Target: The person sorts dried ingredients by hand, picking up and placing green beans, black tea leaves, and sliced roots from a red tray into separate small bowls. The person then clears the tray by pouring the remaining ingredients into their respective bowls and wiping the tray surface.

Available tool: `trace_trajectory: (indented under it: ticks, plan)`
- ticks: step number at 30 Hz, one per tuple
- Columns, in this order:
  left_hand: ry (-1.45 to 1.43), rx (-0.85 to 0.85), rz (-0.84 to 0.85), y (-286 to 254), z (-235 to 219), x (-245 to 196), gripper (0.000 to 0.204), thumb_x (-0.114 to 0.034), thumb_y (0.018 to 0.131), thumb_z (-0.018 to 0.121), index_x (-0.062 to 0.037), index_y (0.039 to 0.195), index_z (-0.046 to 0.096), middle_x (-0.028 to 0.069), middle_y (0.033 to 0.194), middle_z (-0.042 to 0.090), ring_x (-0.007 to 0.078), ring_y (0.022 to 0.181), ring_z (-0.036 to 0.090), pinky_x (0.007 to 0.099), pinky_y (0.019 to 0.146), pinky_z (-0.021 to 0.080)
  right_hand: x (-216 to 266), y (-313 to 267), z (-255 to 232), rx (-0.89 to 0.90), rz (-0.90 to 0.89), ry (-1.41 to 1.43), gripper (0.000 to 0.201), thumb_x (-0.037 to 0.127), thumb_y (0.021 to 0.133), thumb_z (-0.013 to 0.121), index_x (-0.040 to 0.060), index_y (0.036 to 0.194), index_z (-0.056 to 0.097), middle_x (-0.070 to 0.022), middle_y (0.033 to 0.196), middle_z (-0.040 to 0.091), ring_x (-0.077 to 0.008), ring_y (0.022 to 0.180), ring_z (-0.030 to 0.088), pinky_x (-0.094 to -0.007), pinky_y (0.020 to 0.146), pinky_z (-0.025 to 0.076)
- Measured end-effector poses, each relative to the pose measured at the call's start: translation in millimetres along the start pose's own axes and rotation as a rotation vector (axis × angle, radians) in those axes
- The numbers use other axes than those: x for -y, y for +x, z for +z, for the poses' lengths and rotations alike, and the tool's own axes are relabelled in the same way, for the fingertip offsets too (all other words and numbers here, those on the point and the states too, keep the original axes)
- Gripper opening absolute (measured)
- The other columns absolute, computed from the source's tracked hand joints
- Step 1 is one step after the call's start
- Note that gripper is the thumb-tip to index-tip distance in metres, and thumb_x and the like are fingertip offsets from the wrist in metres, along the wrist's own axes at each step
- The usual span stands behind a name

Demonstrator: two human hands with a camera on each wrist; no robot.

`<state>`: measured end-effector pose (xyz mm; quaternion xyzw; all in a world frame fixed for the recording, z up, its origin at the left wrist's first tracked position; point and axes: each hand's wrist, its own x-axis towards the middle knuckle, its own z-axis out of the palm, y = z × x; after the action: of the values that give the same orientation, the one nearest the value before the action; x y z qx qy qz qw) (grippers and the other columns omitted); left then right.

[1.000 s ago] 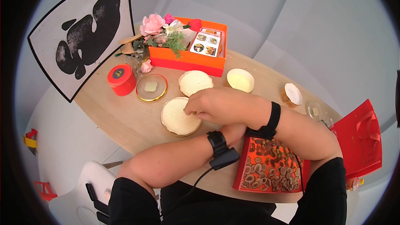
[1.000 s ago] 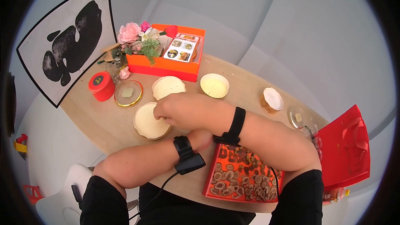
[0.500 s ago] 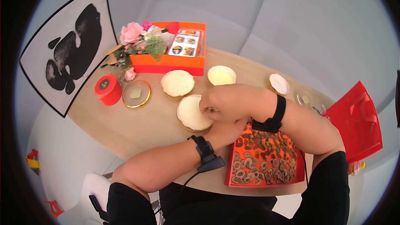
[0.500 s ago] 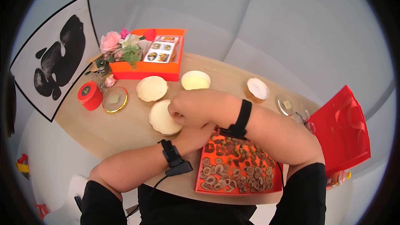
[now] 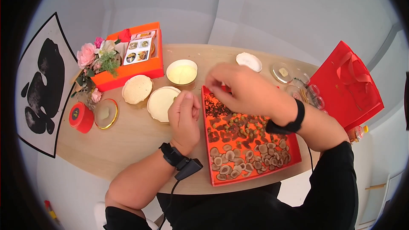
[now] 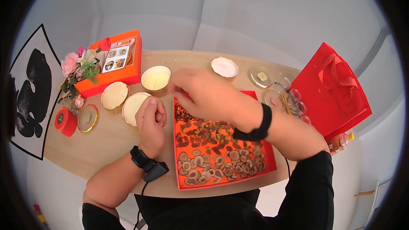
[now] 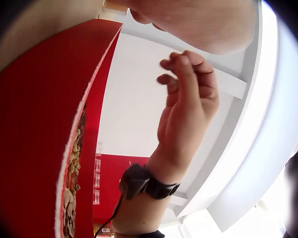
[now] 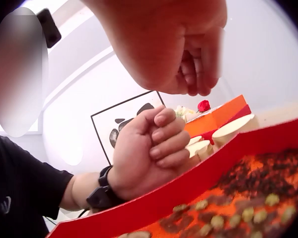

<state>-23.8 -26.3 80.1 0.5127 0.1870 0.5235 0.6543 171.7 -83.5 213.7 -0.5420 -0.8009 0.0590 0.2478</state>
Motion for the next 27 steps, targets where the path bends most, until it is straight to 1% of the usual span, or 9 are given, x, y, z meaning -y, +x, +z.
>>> trace_trajectory:
  ticks: [1,3,6,10,12,15,23,26,27]
  plan:
    - [-0.002,-0.004,-0.002,0,0,-2,0.044,-0.035,0.129,0.051,-0.0107,0.093,0.057,-0.0048,0.082,0.045,0.0054,0.068,0.036,0.027,0.06,0.03,-1,-12,3,0.004,0.0,0.001,0.017,0.007,0.107,0.08,0.0019,0.123,0.077,-0.0168,0.112,0.08,-0.0377,0.099,0.08,-0.047,0.087,0.065]
    - [0.025,0.023,0.065,-1,1,-4,0.044,-0.033,0.129,0.048,-0.0105,0.093,0.055,-0.0034,0.081,0.045,0.0061,0.068,0.036,0.0268,0.061,0.03,-8,-33,14,0.244,-0.022,0.044,0.02,0.009,0.106,0.082,0.0022,0.125,0.078,-0.0164,0.118,0.079,-0.0382,0.107,0.08,-0.048,0.09,0.066]
    - [0.105,0.123,0.102,-5,0,-2,0.042,-0.03,0.128,0.048,-0.0094,0.093,0.057,-0.003,0.082,0.048,0.007,0.068,0.037,0.0272,0.062,0.031,-8,-49,34,0.349,-0.12,0.039,0.022,0.011,0.105,0.084,0.0025,0.124,0.079,-0.0159,0.123,0.078,-0.0385,0.112,0.079,-0.0492,0.093,0.066]
    - [0.232,0.232,0.224,-11,0,-4,0.041,-0.026,0.126,0.05,-0.0065,0.092,0.061,-0.0004,0.082,0.054,0.0085,0.069,0.041,0.0281,0.063,0.034,-10,-54,48,0.35,-0.135,0.053,0.023,0.014,0.104,0.086,0.0025,0.124,0.081,-0.0161,0.123,0.077,-0.0384,0.114,0.078,-0.0508,0.095,0.067]
    - [0.341,0.304,0.333,-13,0,-9,0.041,-0.021,0.124,0.051,-0.0034,0.09,0.067,0.0038,0.083,0.062,0.01,0.069,0.047,0.0292,0.064,0.038,-14,-54,51,0.345,-0.151,0.06,0.022,0.014,0.104,0.086,0.0024,0.123,0.081,-0.0165,0.122,0.077,-0.0385,0.114,0.078,-0.0509,0.094,0.067]
    - [0.368,0.331,0.384,-12,0,-9,0.041,-0.019,0.122,0.052,-0.0017,0.089,0.069,0.0065,0.082,0.066,0.0109,0.069,0.053,0.0298,0.064,0.04,-18,-55,54,0.328,-0.188,0.044,0.021,0.015,0.105,0.086,0.0019,0.12,0.082,-0.0172,0.12,0.077,-0.039,0.112,0.078,-0.0512,0.092,0.068]
    - [0.358,0.345,0.377,-10,-1,-7,0.038,-0.016,0.121,0.054,-0.0009,0.091,0.071,0.0077,0.084,0.07,0.0156,0.069,0.059,0.0327,0.065,0.047,-23,-52,61,0.415,-0.154,-0.016,0.02,0.017,0.107,0.084,0.0006,0.115,0.078,-0.0187,0.118,0.076,-0.0415,0.105,0.078,-0.052,0.091,0.067]
    - [0.354,0.353,0.388,-11,-2,-7,0.036,-0.015,0.12,0.054,-0.0006,0.091,0.072,0.0093,0.085,0.071,0.0187,0.071,0.064,0.0343,0.068,0.051,-21,-54,62,0.355,-0.135,0.036,0.02,0.016,0.107,0.084,0.0001,0.116,0.076,-0.0195,0.119,0.076,-0.0427,0.107,0.078,-0.0522,0.091,0.067]
    - [0.36,0.36,0.38,-11,-2,-9,0.035,-0.014,0.12,0.055,-0.0004,0.092,0.072,0.0103,0.085,0.071,0.0203,0.073,0.066,0.0349,0.069,0.052,-20,-54,62,0.326,-0.149,0.03,0.017,0.014,0.107,0.082,0.0007,0.115,0.077,-0.0192,0.114,0.075,-0.0422,0.107,0.077,-0.0522,0.091,0.066]
